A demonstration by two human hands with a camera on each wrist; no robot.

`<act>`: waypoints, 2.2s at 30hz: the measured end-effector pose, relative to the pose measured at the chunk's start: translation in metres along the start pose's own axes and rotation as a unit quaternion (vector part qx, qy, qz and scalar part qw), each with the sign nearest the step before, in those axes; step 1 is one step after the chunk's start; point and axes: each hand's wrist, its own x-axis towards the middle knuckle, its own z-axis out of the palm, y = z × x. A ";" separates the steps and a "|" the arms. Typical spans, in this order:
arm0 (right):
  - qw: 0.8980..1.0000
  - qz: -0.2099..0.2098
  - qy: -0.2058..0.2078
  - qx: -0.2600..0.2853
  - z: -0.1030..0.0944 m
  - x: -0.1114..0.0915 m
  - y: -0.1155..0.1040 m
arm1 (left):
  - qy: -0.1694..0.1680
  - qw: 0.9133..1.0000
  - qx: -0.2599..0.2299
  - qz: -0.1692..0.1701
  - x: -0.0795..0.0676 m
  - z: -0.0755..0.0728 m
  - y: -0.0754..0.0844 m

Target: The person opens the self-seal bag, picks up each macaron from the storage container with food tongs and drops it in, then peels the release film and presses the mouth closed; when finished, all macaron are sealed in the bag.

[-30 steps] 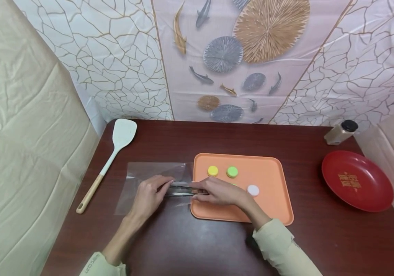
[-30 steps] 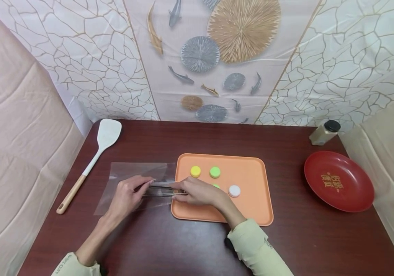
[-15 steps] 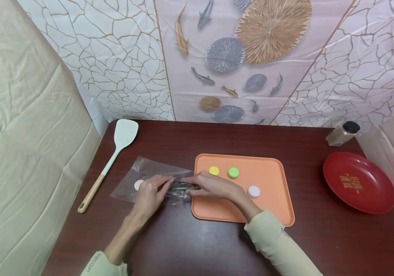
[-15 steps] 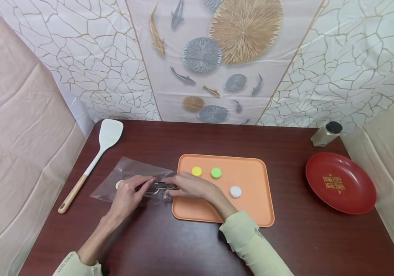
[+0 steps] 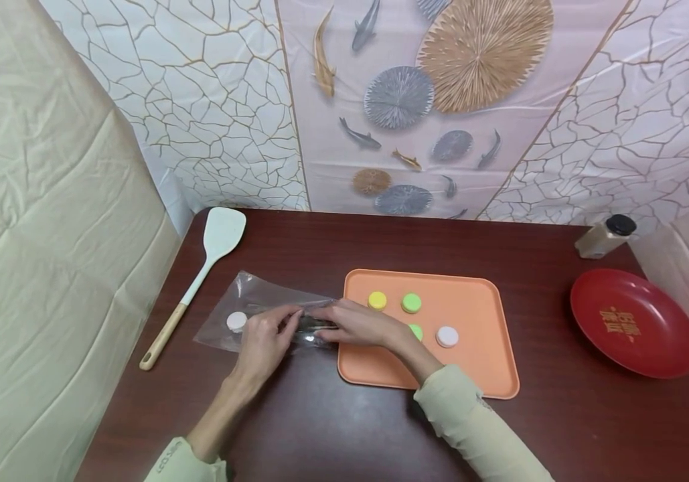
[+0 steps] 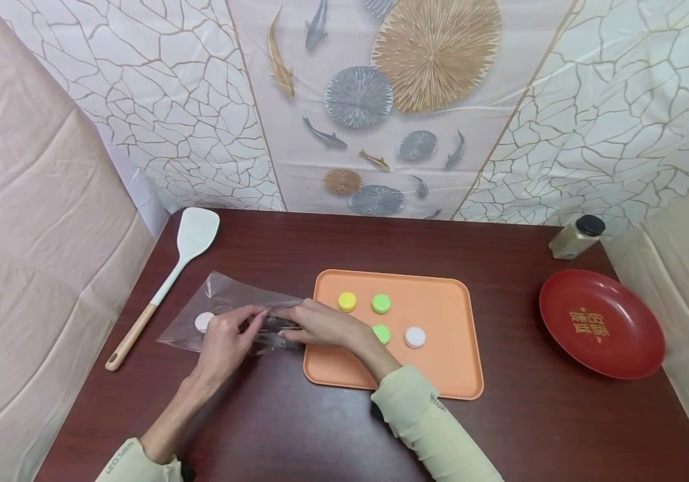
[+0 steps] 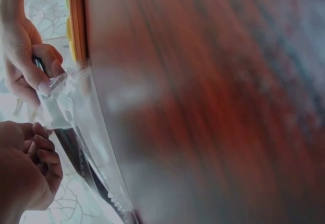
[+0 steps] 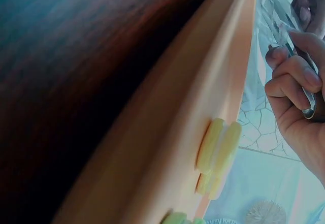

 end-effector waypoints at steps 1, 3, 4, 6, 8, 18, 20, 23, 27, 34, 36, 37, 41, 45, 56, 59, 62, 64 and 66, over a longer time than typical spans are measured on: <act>1.000 0.011 -0.002 -0.008 -0.007 -0.003 -0.012 | 0.000 1.000 0.001 0.000 0.002 -0.003 0.004; 1.000 0.032 -0.001 0.002 -0.010 -0.007 -0.019 | 0.004 1.000 0.006 -0.011 0.002 0.000 0.001; 0.999 0.043 0.000 0.003 -0.013 -0.010 -0.024 | 0.003 1.000 0.009 -0.015 0.005 -0.002 0.005; 0.998 0.063 0.001 0.006 -0.020 -0.019 -0.034 | 0.000 1.000 0.018 -0.014 0.010 -0.008 0.017; 0.996 0.086 0.003 0.029 -0.030 -0.028 -0.045 | 0.003 1.000 0.021 -0.015 0.014 -0.011 0.024; 0.983 0.170 0.053 0.039 -0.070 -0.124 -0.092 | -0.002 0.998 0.048 -0.045 0.028 -0.021 0.044; 0.983 0.168 0.069 0.036 -0.072 -0.148 -0.094 | 0.001 0.997 0.051 -0.052 0.029 -0.019 0.043; 0.978 0.183 0.101 0.025 -0.075 -0.183 -0.100 | -0.004 0.996 0.053 -0.074 0.029 -0.018 0.043; 0.960 0.229 0.156 0.025 -0.076 -0.233 -0.106 | -0.013 0.994 0.055 -0.097 0.030 -0.018 0.045; 0.930 0.265 0.253 -0.029 -0.069 -0.311 -0.106 | 0.000 0.992 0.067 -0.104 0.034 -0.017 0.046; 0.923 0.268 0.270 -0.049 -0.066 -0.328 -0.104 | 0.002 0.992 0.069 -0.102 0.034 -0.017 0.046; 0.921 0.267 0.278 -0.058 -0.064 -0.335 -0.104 | 0.002 0.993 0.069 -0.101 0.034 -0.017 0.045; 0.911 0.269 0.301 -0.082 -0.058 -0.356 -0.102 | -0.004 0.993 0.072 -0.099 0.031 -0.016 0.045; 0.908 0.275 0.305 -0.088 -0.055 -0.366 -0.101 | -0.023 0.992 0.072 -0.106 0.029 -0.014 0.046; 0.910 0.277 0.283 -0.120 -0.058 -0.369 -0.098 | -0.047 0.987 0.084 -0.131 0.029 -0.008 0.052; 0.908 0.273 0.288 -0.132 -0.058 -0.371 -0.096 | -0.045 0.987 0.081 -0.133 0.029 -0.008 0.053; 0.909 0.267 0.292 -0.131 -0.057 -0.372 -0.096 | -0.041 0.987 0.082 -0.131 0.029 -0.008 0.053; 0.909 0.266 0.294 -0.128 -0.057 -0.372 -0.097 | -0.038 0.987 0.085 -0.130 0.029 -0.007 0.052; 0.909 0.267 0.296 -0.123 -0.058 -0.370 -0.098 | -0.034 0.988 0.087 -0.125 0.030 -0.008 0.052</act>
